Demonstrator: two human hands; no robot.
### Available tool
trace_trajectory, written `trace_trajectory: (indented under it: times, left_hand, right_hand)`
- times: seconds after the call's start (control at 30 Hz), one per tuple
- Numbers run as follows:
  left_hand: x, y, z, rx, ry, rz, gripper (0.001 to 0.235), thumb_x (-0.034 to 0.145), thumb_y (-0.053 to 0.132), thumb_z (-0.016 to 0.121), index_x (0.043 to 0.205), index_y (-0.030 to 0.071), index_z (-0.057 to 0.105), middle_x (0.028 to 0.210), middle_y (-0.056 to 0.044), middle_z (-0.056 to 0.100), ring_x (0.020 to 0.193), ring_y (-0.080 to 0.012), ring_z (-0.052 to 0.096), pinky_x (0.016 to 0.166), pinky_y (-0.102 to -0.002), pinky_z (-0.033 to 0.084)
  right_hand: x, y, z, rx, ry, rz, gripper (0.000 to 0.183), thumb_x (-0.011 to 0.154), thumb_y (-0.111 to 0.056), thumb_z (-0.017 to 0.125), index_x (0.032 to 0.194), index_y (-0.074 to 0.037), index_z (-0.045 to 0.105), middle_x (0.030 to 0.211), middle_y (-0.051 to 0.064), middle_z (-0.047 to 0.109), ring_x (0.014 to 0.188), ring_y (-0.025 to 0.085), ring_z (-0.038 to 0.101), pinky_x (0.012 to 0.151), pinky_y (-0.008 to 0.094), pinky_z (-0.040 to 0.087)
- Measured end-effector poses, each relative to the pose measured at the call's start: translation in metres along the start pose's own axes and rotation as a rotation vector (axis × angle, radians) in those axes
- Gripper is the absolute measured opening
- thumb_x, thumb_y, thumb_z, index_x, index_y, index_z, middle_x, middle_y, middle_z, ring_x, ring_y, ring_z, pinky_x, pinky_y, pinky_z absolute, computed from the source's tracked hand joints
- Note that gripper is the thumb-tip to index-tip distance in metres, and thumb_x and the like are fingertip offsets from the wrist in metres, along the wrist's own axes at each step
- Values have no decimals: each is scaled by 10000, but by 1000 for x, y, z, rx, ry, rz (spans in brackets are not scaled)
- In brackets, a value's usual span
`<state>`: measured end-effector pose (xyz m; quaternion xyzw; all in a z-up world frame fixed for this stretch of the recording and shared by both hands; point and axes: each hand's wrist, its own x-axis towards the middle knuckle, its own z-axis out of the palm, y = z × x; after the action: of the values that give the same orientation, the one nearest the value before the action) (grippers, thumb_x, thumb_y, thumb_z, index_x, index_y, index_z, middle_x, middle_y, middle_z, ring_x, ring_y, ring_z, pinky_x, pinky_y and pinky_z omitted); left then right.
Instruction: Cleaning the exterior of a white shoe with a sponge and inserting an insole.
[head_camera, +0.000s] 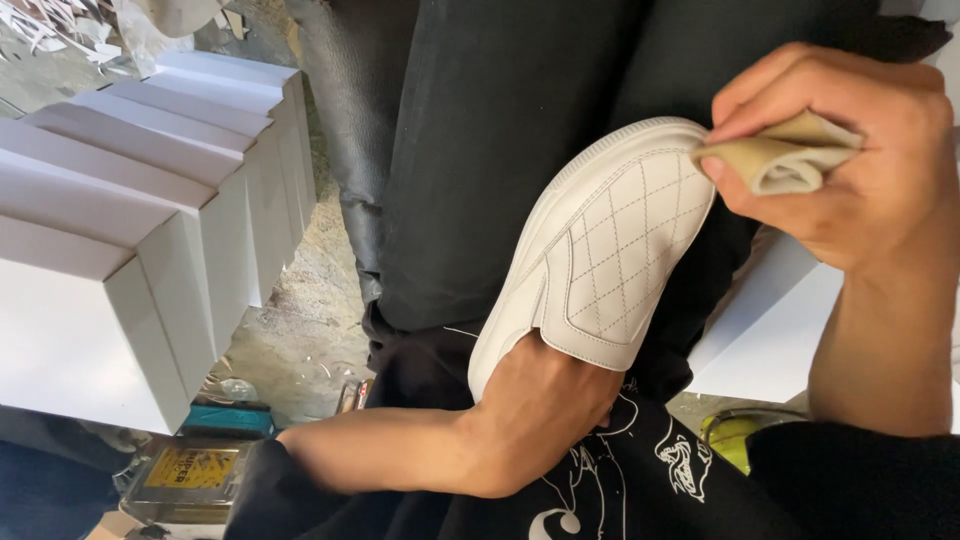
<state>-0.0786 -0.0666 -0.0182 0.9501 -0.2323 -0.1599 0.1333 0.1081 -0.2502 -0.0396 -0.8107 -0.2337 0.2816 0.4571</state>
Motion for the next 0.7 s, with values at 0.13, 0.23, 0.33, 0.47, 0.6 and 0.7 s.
trace_trajectory:
  times: [0.13, 0.23, 0.33, 0.47, 0.6, 0.7]
  left_hand:
    - [-6, 4, 9, -20, -139, 78, 416, 683, 631, 850, 854, 272, 729, 934, 45, 660, 793, -186, 584, 514, -293, 443]
    - [-9, 4, 12, -61, -147, 59, 441, 672, 616, 903, 688, 301, 594, 714, 80, 522, 652, -155, 479, 460, -284, 373]
    - [-9, 2, 10, -8, -125, 83, 263, 763, 491, 833, 769, 292, 661, 863, 58, 617, 745, -167, 541, 503, -283, 407]
    - [-8, 0, 10, -30, -129, 88, 365, 725, 595, 848, 801, 278, 685, 863, 59, 619, 759, -168, 558, 509, -289, 433]
    - [-9, -2, 8, 8, -165, 124, 474, 695, 736, 826, 769, 294, 672, 830, 84, 589, 763, -152, 542, 519, -285, 436]
    - [-5, -4, 1, 51, -135, 115, 563, 648, 799, 811, 803, 277, 670, 873, 63, 620, 797, -166, 566, 576, -287, 473]
  right_hand:
    - [2, 2, 0, -29, -22, -27, 179, 917, 102, 827, 959, 149, 659, 1021, 287, 699, 812, 286, 650, 650, 305, 459]
    - [2, -3, 5, -16, 12, -14, 180, 960, 108, 818, 986, 153, 646, 1039, 290, 692, 849, 293, 642, 674, 312, 441]
    - [-13, 11, 6, -7, 16, 10, 161, 930, 115, 794, 974, 156, 644, 1026, 295, 675, 832, 296, 621, 697, 325, 431]
    - [-32, 69, 14, 430, 234, 69, 201, 886, 3, 712, 1010, 40, 558, 1042, 226, 624, 894, 307, 630, 827, 363, 534]
    - [-34, 74, 17, 512, 259, 45, 198, 881, 22, 667, 1016, 24, 523, 1006, 221, 594, 779, 286, 566, 794, 372, 520]
    - [-24, 35, 13, 269, 145, 87, 188, 913, 82, 752, 1008, 113, 593, 1043, 275, 636, 953, 325, 634, 887, 368, 520]
